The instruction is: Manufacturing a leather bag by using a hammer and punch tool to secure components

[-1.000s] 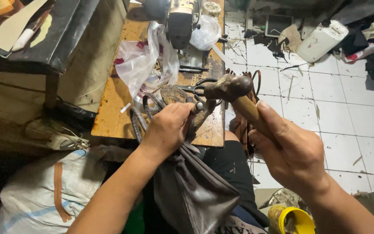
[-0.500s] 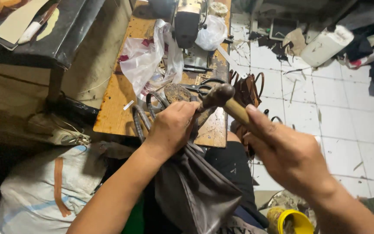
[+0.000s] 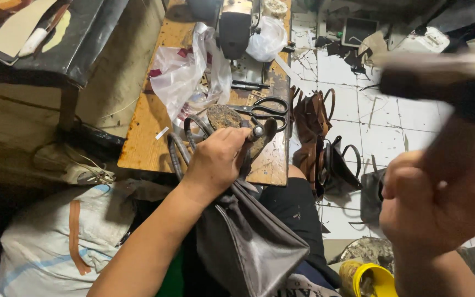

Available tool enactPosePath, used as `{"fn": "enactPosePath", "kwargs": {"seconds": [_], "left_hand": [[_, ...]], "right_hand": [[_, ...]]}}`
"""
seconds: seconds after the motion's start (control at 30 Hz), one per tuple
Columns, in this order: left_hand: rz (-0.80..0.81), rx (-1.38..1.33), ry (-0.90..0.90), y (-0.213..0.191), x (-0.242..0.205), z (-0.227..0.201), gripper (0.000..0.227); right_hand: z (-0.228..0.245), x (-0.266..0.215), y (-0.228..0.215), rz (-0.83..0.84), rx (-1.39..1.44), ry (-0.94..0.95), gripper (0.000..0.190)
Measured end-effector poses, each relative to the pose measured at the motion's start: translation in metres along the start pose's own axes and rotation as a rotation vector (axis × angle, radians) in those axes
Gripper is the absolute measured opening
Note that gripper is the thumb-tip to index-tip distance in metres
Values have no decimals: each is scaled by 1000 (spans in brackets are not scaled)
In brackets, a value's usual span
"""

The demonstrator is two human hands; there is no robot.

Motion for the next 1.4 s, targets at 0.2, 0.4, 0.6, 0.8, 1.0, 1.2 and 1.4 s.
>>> {"fn": "enactPosePath", "kwargs": {"seconds": [0.2, 0.4, 0.6, 0.8, 1.0, 1.2, 1.4], "left_hand": [[-1, 54, -10, -4, 5, -5, 9], [-28, -28, -21, 0, -1, 3, 18], [-129, -11, -99, -5, -9, 23, 20], [-143, -211, -208, -22, -6, 13, 16], [-181, -344, -169, -41, -7, 3, 13], [-155, -340, -176, -44, -14, -6, 16], [-142, -337, -96, -55, -16, -34, 12]], "right_hand": [[7, 3, 49, 507, -297, -90, 63], [-53, -17, 31, 229, -86, 155, 58], [-177, -133, 84, 123, 375, 771, 35], [-226, -218, 139, 279, 523, 1050, 43], [-222, -207, 136, 699, -121, 1021, 46], [-110, -79, 123, 339, 56, 463, 20], [-46, -53, 178, 356, 434, 294, 21]]}}
Point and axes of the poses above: each hand's wrist, its own x-axis towards the middle knuckle, its own y-axis out of the palm, z = x × y, the point moved 10 cm from there along x, towards the middle knuckle, and after that the axes turned 4 degrees about -z, right-handed, at the moved point
